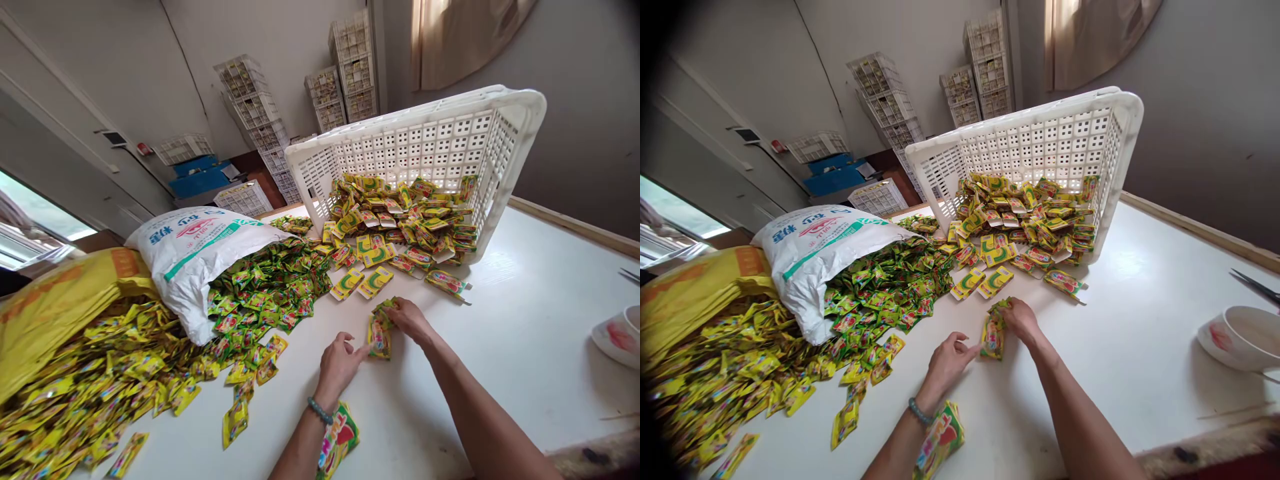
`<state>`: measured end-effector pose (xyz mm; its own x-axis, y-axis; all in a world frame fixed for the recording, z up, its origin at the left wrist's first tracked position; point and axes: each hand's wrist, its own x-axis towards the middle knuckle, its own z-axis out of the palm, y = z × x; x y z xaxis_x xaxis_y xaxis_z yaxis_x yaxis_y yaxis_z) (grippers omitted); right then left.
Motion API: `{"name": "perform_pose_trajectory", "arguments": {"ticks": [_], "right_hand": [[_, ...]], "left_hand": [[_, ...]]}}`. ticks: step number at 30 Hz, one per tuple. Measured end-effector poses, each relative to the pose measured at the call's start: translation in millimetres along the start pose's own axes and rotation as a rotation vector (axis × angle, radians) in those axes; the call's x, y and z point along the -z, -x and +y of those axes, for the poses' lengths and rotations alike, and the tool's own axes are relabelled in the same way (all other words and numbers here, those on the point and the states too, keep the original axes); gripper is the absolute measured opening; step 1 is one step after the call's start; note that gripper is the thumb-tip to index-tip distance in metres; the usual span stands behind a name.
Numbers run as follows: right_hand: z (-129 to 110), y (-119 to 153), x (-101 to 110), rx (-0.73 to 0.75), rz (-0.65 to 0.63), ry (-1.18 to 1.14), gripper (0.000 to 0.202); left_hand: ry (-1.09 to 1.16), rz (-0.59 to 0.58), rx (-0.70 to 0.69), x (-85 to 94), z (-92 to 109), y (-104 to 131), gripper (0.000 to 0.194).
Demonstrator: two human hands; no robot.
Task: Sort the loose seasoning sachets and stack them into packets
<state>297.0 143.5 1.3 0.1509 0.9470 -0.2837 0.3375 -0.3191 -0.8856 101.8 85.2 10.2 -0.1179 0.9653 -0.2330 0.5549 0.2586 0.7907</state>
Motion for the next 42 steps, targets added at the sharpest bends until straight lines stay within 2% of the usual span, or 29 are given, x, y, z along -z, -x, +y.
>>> {"name": "perform_pose_trajectory", "arguments": {"ticks": [4,9,14,18,20,22,24,27,30,32,36,39,42], "right_hand": [[3.4,7.5,-32.5,-0.019,-0.12,-0.133,0.014],[7.5,12.5,-57.8,-0.018,-0.158,-0.301,0.024],[2.0,26.5,-72.8,-0.018,-0.233,-0.517,0.039],[-4.9,31.8,-76.3,-0.002,-0.276,-0.757,0.045],[-5.6,27.1,-71.4,0.029,-0.181,-0.781,0.047],[-4.8,19.9,-64.1,0.043,-0.052,-0.738,0.048],[-3.9,14.2,-57.1,0.04,0.028,-0.696,0.046],[-5.4,12.2,-50.9,0.067,0.03,-0.668,0.042],[-9.8,15.0,-47.8,0.13,0.021,-0.649,0.039],[-12.4,16.3,-45.9,0.183,-0.03,-0.641,0.037],[-13.1,16.7,-42.0,0.279,-0.229,-0.521,0.032],[-11.7,18.1,-39.4,0.318,-0.311,-0.369,0.029],[-12.4,21.3,-37.4,0.363,-0.371,-0.233,0.029]], "left_hand": [[-0.175,0.025,0.037,-10.5,1.2,-1.6,0.047],[-0.022,0.045,0.082,-5.6,-15.7,-8.8,0.042],[0.199,0.055,0.02,-0.8,-22.7,-9.3,0.04],[0.291,0.051,-0.009,7.6,-21.3,-4.5,0.053],[0.16,0.114,0.008,12.4,-19.8,1.9,0.055],[-0.099,0.166,0.01,13.7,-16.8,11.3,0.051],[-0.336,0.141,-0.019,9.9,-12.7,20.9,0.049],[-0.419,0.04,-0.049,0.5,-8.4,26.7,0.044],[-0.295,0.053,0.016,-0.3,-10.0,17.9,0.035],[-0.062,0.03,0.032,7.0,-13.6,9.1,0.033],[0.432,-0.109,-0.02,29.0,-20.5,2.4,0.043],[0.489,-0.128,-0.033,42.4,-21.7,8.0,0.044],[0.417,-0.216,-0.051,50.4,-18.9,15.6,0.042]]}}
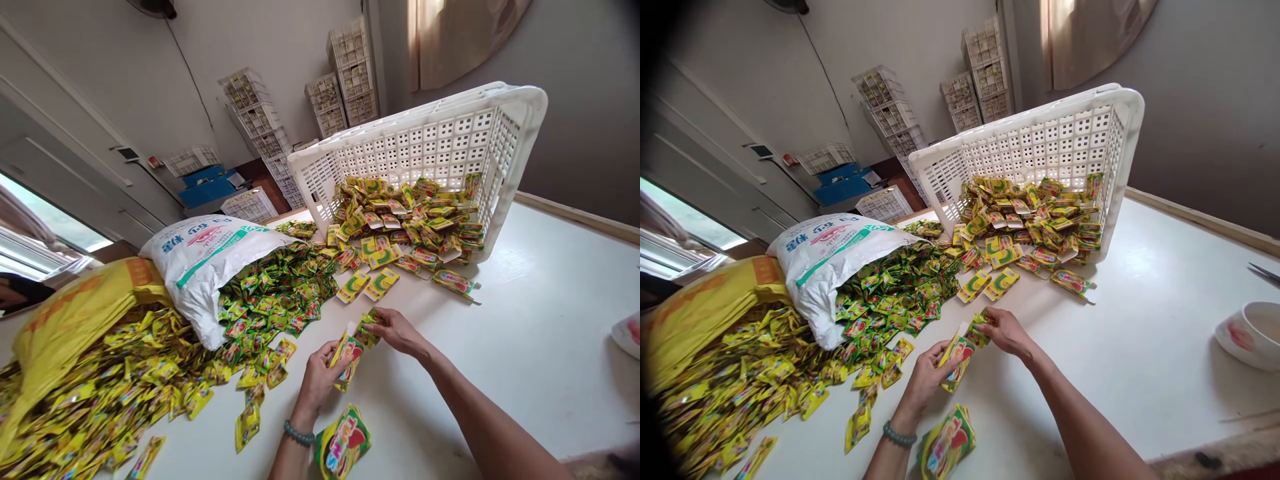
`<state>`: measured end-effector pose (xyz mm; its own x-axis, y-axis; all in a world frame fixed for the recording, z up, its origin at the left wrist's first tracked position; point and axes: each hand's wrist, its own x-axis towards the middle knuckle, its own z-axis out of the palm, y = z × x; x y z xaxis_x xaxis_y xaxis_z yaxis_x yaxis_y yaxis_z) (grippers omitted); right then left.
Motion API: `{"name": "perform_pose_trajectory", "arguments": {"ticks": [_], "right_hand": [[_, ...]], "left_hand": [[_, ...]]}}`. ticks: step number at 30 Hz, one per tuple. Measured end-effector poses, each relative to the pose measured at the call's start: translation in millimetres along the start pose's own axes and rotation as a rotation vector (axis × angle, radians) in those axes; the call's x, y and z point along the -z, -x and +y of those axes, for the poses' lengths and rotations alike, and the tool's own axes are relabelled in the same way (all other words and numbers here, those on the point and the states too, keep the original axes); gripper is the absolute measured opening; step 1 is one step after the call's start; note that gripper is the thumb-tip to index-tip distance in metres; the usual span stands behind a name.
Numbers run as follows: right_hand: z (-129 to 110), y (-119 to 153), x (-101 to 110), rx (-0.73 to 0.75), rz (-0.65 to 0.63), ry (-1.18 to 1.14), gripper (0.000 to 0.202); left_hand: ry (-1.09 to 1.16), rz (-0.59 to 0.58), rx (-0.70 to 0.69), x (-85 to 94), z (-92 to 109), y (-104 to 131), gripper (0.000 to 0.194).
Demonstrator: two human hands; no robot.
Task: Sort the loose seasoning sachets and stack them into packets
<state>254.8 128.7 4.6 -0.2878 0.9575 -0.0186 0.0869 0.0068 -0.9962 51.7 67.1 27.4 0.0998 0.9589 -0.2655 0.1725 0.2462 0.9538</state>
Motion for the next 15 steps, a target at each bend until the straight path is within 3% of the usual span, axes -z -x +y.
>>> {"name": "perform_pose_trajectory", "arguments": {"ticks": [4,10,15], "right_hand": [[-6.8,2.8,-2.4,0.012,0.016,0.068,0.027],[-16.7,6.2,-10.0,-0.017,0.098,-0.072,0.03],[-14.8,7.2,-18.0,0.009,0.118,-0.08,0.03]], "left_hand": [[-0.057,-0.09,-0.014,-0.7,8.8,6.1,0.038],[-0.019,-0.103,-0.015,-3.9,19.6,6.1,0.038],[0.154,-0.043,0.031,-4.5,14.2,4.2,0.04]]}}
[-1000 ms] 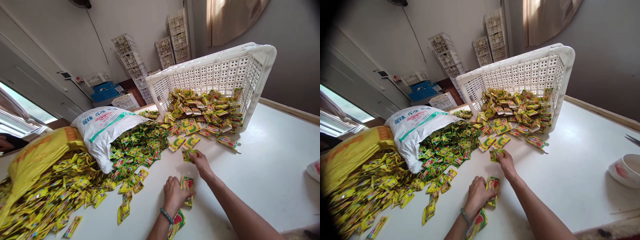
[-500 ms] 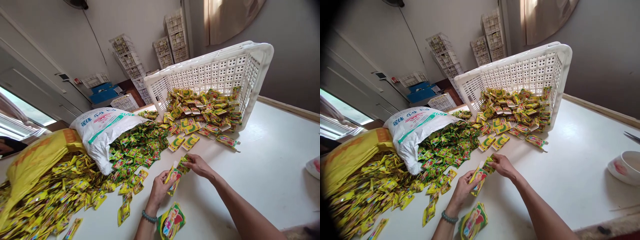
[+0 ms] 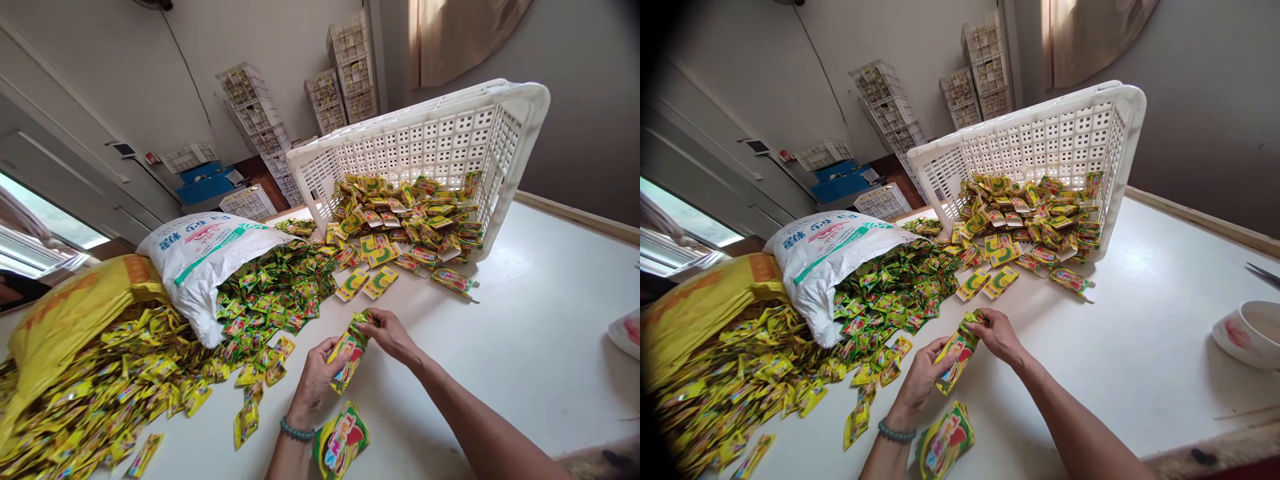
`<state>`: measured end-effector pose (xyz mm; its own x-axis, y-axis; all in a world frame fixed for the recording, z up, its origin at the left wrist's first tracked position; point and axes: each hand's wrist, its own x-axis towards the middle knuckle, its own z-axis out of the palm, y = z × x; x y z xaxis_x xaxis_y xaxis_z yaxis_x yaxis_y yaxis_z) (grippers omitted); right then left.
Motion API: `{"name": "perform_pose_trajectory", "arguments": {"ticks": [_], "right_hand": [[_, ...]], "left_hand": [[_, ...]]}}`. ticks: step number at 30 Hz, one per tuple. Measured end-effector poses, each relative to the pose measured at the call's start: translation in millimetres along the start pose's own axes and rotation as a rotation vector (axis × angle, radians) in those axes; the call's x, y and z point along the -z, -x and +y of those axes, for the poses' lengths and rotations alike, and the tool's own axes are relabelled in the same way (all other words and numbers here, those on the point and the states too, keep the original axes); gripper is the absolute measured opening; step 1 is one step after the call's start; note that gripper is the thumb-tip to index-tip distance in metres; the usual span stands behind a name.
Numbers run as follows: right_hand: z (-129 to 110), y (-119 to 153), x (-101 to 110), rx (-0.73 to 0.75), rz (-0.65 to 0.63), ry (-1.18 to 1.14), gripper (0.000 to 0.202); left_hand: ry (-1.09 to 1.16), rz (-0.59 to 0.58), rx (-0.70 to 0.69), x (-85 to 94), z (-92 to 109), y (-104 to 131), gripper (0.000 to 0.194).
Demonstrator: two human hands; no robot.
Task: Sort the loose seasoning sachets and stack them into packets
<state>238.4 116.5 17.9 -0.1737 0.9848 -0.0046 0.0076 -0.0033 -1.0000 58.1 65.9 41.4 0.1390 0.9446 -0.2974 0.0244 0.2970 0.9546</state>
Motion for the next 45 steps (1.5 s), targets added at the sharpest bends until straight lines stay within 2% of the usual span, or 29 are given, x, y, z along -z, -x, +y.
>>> {"name": "perform_pose_trajectory", "arguments": {"ticks": [4,9,14,19,25,29,34,38,41,45], "right_hand": [[6.2,-1.0,-3.2,0.038,0.045,0.156,0.025],[6.6,4.6,-11.4,0.096,0.019,0.215,0.009],[1.3,7.6,-14.0,0.121,-0.001,0.161,0.017],[-0.6,4.3,-5.6,0.255,0.012,0.302,0.028],[-0.7,2.8,1.2,0.291,-0.009,0.357,0.014],[-4.4,6.7,-3.7,0.338,-0.051,0.409,0.01],[-1.8,9.5,-15.8,0.238,-0.058,0.268,0.011],[0.7,7.5,-16.8,0.122,0.035,0.15,0.017],[0.2,7.8,-17.2,0.123,0.094,0.14,0.029],[-3.1,11.2,-20.6,0.103,0.077,0.112,0.032]], "left_hand": [[0.126,0.075,0.007,-0.2,-9.9,1.6,0.039],[0.063,0.036,-0.008,-2.2,-8.9,3.2,0.041],[0.107,0.109,0.018,-1.7,-4.0,2.6,0.049],[0.146,0.111,0.036,0.6,-4.3,7.5,0.05],[0.135,0.106,0.037,4.5,-6.3,9.3,0.047],[0.108,0.084,0.018,3.6,-7.4,10.0,0.043],[0.145,0.081,0.029,-3.3,-6.0,11.4,0.045],[0.276,0.152,0.044,-5.5,-5.4,10.5,0.046],[0.334,0.193,0.029,-4.0,-6.7,10.8,0.045],[0.352,0.212,0.038,-2.4,-6.6,14.0,0.044]]}}
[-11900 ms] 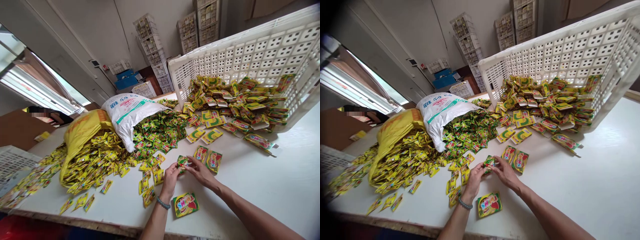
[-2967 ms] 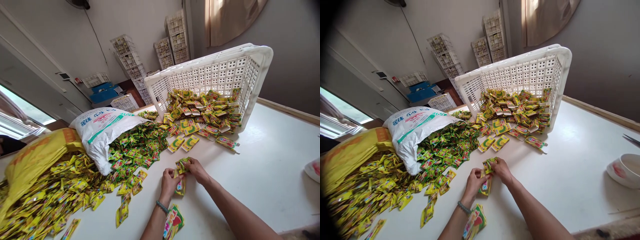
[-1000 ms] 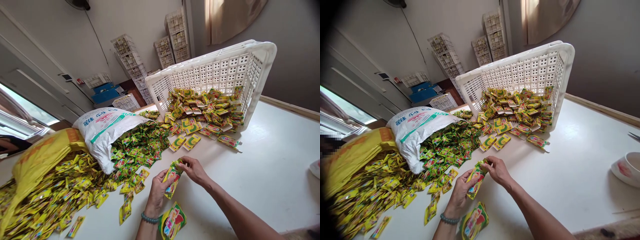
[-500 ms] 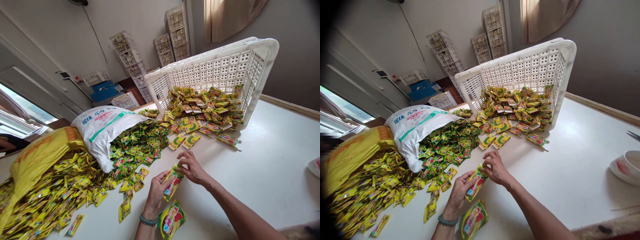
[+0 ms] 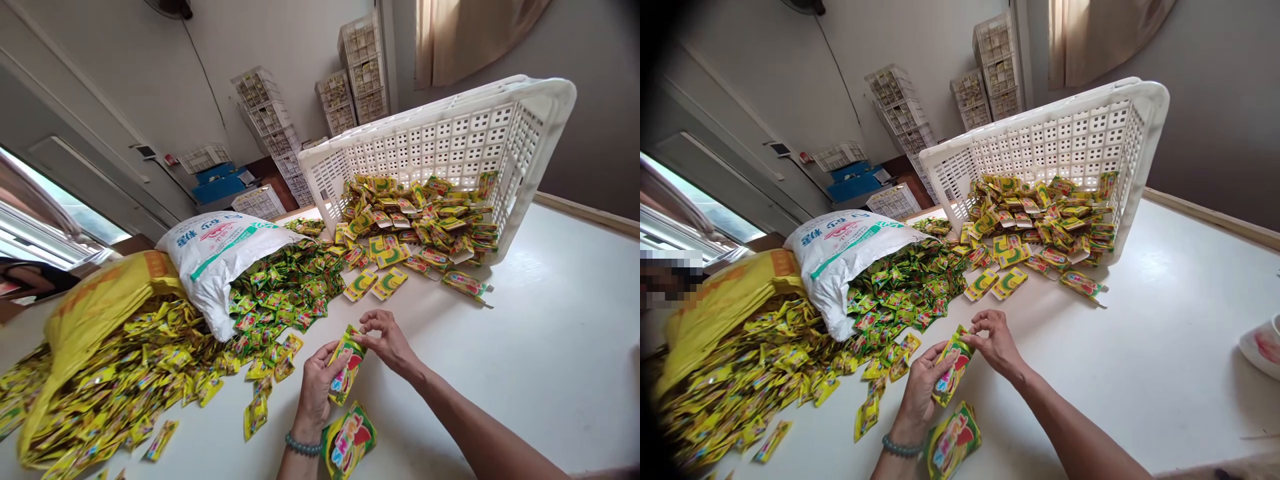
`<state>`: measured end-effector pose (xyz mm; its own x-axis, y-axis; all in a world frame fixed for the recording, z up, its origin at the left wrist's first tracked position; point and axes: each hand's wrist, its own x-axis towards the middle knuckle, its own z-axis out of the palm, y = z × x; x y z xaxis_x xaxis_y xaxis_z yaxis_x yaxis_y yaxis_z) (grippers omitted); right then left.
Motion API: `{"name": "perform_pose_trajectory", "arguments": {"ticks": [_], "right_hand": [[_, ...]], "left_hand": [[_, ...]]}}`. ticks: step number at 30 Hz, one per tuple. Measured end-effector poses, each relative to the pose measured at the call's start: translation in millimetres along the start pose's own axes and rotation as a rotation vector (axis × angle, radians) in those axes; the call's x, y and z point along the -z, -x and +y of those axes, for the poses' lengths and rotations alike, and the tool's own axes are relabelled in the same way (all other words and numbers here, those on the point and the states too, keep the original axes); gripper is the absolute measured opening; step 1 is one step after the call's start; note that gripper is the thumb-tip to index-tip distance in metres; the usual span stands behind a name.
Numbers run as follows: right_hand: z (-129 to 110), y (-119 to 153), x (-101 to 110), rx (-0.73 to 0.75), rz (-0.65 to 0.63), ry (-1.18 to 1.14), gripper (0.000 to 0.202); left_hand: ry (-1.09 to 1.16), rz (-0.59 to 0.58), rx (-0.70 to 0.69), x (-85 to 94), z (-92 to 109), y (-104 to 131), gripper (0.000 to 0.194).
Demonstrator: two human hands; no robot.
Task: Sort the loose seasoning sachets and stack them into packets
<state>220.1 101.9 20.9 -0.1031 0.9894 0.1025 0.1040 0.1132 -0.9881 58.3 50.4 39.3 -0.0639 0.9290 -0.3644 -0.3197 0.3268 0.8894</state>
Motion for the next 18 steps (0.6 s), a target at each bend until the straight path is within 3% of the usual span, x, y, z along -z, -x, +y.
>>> {"name": "perform_pose_trajectory", "arguments": {"ticks": [4,10,18], "right_hand": [[-2.9,-0.5,2.8,-0.085,-0.073,-0.063,0.033],[2.4,-4.2,6.8,0.025,-0.142,0.034,0.027],[1.9,1.6,1.4,-0.015,-0.146,0.002,0.029]], "left_hand": [[0.017,-0.023,0.018,1.8,4.9,2.4,0.042],[-0.002,-0.093,0.044,12.1,5.4,2.6,0.043],[-0.03,-0.024,0.027,4.3,6.5,3.4,0.045]]}}
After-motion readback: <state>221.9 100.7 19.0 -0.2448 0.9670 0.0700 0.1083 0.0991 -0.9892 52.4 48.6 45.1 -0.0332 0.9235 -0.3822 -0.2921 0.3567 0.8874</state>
